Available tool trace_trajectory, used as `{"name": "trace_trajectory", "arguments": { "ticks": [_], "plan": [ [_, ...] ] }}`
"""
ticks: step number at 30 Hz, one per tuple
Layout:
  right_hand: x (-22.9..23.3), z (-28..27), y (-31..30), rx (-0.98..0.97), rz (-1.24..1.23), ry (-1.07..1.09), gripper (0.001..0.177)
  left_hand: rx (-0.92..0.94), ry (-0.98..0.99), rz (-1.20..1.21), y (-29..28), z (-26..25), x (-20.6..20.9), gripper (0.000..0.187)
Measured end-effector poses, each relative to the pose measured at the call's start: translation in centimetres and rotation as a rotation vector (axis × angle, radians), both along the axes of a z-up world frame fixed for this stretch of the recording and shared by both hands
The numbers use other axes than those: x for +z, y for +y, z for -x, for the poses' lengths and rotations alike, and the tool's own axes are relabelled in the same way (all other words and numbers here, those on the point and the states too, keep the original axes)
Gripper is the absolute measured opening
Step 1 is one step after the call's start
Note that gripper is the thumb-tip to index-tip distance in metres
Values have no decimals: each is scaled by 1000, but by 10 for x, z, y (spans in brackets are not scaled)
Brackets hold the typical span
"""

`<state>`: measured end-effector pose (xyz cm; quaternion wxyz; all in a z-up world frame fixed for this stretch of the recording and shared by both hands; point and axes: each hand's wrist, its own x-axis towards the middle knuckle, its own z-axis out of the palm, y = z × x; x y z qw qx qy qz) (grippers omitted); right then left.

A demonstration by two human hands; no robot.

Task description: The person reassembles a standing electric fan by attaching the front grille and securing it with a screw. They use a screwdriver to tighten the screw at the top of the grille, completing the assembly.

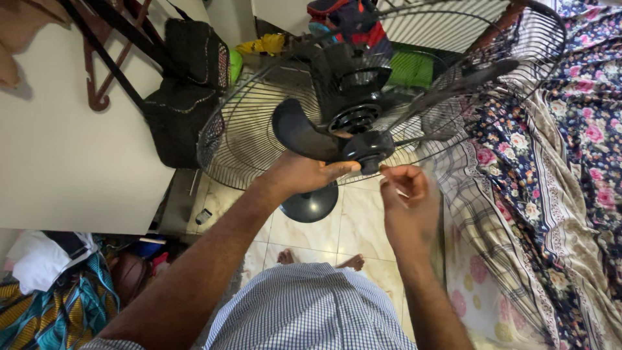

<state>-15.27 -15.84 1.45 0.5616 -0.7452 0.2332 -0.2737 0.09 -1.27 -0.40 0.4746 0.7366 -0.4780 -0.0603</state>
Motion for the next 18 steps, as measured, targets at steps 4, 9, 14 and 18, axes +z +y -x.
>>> {"name": "trace_trajectory", "arguments": {
  "ticks": [4,9,14,18],
  "plan": [
    [18,13,11,4,182,70,20,17,86,-92,0,3,3,51],
    [22,13,8,14,96,-117,22,15,-44,-43,0,2,5,55],
    [22,14,2,166,118,-36,21,20,-20,-25,1,2,0,58],
    [29,15,-1,21,17,29,18,56,-53,-31,0,2,0,55]
  ]
}}
